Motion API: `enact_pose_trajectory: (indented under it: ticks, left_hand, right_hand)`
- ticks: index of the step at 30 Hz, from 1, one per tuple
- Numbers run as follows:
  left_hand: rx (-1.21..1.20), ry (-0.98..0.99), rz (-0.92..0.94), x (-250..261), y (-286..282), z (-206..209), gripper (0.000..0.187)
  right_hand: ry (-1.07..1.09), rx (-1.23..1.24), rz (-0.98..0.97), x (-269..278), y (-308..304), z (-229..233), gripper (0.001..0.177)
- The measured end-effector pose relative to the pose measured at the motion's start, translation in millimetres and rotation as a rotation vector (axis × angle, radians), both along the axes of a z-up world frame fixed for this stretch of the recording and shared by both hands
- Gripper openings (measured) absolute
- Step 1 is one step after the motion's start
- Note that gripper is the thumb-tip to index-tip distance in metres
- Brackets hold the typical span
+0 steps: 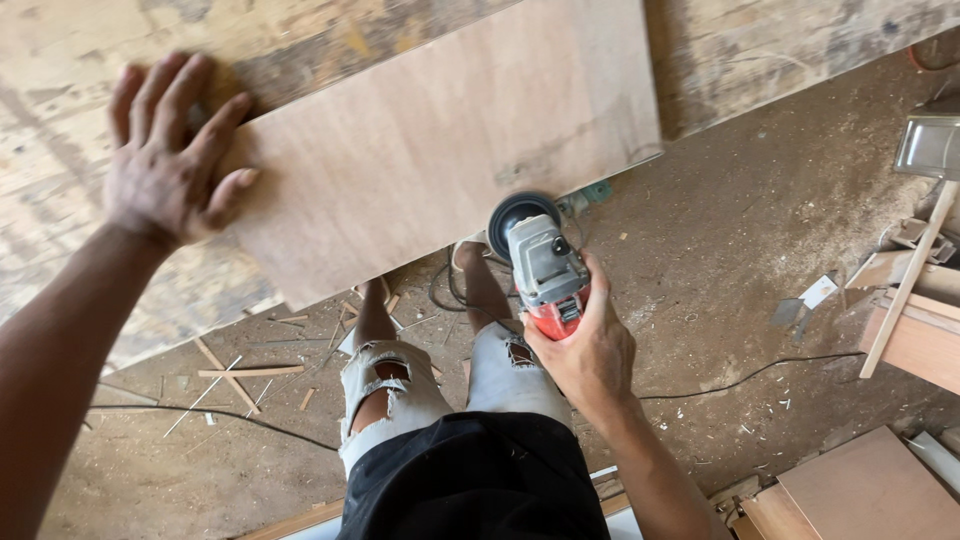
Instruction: The person sands the edges and surface of a wooden board using a power sander.
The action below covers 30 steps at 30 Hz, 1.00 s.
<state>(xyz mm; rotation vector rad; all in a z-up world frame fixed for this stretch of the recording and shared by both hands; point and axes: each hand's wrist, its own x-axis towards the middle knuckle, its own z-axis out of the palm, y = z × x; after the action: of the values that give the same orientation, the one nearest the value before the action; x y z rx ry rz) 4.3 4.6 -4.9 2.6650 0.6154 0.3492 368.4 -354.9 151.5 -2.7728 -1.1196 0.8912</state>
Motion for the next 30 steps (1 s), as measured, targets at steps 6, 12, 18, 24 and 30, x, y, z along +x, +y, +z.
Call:
enact_pose_trajectory:
  ticks: [6,12,18,24,30]
  left_hand:
    - [0.029,-0.027,0.011,-6.9,-1.6,-9.0,0.086]
    - [0.044,0.009,0.040,-10.7,-6.2,-7.5,0.086]
    - [0.071,0.027,0.047,-12.8,-6.3,-11.0,0.088]
    - [0.064,-0.010,0.033,-10.3,-3.4,-5.6,0.079]
    - [0.066,-0.022,0.029,-7.9,-2.9,-7.2,0.078]
  right_hand:
    - [-0.020,0.039,0.035,88.4,-18.9,-5.7,0.115]
    - [-0.009,-0.001,-0.043,139.6,-9.6,4.7,0.114]
    - [0.020,0.012,-0.081,167.0,-8.9,10.0,0.116]
    - [0.081,0.111,-0.183,177.9,0.5,25.7,0.105]
    - [0.103,0.087,-0.258,147.3,7.5,20.1,0.105]
